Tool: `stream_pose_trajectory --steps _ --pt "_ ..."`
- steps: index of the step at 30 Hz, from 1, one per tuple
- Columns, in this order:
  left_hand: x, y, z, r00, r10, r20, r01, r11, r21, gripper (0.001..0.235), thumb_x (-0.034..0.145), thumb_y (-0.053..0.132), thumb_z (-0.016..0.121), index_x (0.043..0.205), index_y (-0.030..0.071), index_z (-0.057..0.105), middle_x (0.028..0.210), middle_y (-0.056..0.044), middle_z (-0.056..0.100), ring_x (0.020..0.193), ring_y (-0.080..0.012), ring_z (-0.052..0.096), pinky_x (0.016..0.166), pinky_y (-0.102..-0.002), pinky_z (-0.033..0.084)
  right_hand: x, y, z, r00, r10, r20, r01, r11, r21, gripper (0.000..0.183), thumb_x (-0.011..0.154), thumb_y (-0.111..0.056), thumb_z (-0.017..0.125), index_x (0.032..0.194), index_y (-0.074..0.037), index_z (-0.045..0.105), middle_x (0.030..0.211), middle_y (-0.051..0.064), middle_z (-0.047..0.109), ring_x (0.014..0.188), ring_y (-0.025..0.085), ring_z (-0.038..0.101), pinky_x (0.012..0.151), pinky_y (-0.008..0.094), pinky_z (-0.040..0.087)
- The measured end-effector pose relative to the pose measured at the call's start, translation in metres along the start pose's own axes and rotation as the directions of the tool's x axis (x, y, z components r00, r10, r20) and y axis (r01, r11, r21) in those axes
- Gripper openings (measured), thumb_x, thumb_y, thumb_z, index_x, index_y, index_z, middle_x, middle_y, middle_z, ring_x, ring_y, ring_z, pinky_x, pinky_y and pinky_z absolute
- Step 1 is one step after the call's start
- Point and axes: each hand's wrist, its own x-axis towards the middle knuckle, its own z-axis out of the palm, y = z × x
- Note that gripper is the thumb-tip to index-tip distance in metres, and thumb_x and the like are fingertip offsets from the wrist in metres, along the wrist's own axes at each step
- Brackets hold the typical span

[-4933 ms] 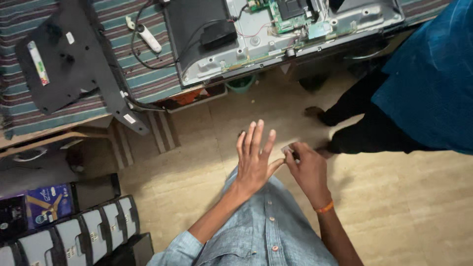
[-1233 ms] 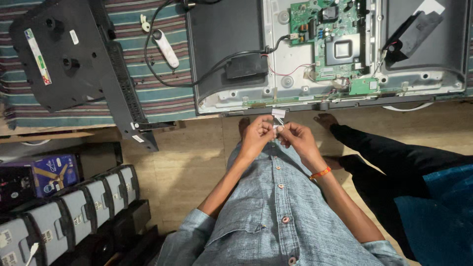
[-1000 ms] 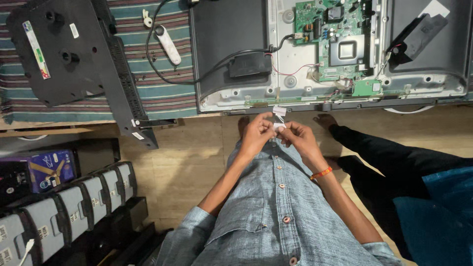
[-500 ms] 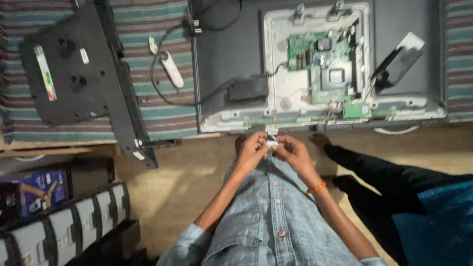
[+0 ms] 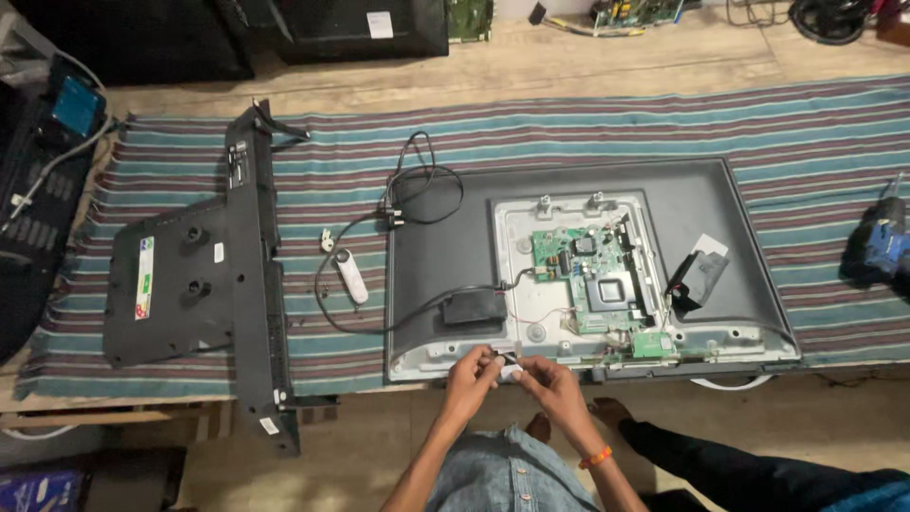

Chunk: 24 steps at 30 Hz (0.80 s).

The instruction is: The person retrieves a flashlight from a drawer, illuminates the interior of a disassembled television, and uses a screwdriver to remove screws from a circuit board. They then detach and lift a metal bracket from the chassis.

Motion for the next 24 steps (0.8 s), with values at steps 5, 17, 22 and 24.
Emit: stream_pose_trajectory --steps 5,17,22,24 --pt "0.007 -0.006 -0.001 0.998 0.018 0.056 -0.025 0.992 0.122 0.029 0.097 0.028 0.07 0.084 0.002 0.068 0.068 0.002 0.065 0.063 -0.0064 0.06 0.058 -0.026 0.048 0.003 -0.008 0.005 0.999 -0.045 -0.01 0.044 0.989 -0.14 0.025 0.088 -0.021 0.078 0.103 -0.001 0.078 0.07 -0.002 0.066 0.064 0.004 0.052 0.056 0.023 0.043" --pt "0.004 -0.013 -0.036 0.999 -0.045 -0.016 0.046 0.999 0.022 0.036 0.102 0.028 0.067 0.079 -0.001 0.064 0.074 -0.001 0.061 0.068 -0.0054 0.056 0.059 -0.026 0.055 -0.033 0.023 0.001 0.972 0.031 -0.231 -0.086 0.969 -0.232 0.03 0.095 -0.031 0.066 0.11 -0.007 0.074 0.073 0.005 0.075 0.065 0.009 0.068 0.059 0.028 0.053" --pt "0.009 0.003 -0.057 0.99 -0.143 0.018 0.142 0.988 0.067 0.032 0.101 0.03 0.062 0.088 0.002 0.07 0.078 0.0 0.068 0.068 -0.0061 0.06 0.061 -0.024 0.052 -0.047 0.058 -0.012 0.94 -0.008 -0.342 -0.115 0.935 -0.335 0.03 0.096 -0.03 0.068 0.107 -0.004 0.074 0.074 0.01 0.075 0.067 0.011 0.072 0.06 0.03 0.054" --pt "0.011 0.009 -0.059 0.989 -0.137 0.057 0.136 0.99 0.031 0.031 0.1 0.031 0.062 0.089 0.002 0.07 0.081 0.001 0.07 0.071 -0.0045 0.061 0.061 -0.024 0.052 -0.05 0.082 -0.013 0.9 0.113 -0.421 -0.258 0.917 -0.305 0.032 0.095 -0.031 0.068 0.109 -0.004 0.075 0.072 0.011 0.074 0.064 0.015 0.069 0.058 0.031 0.053"
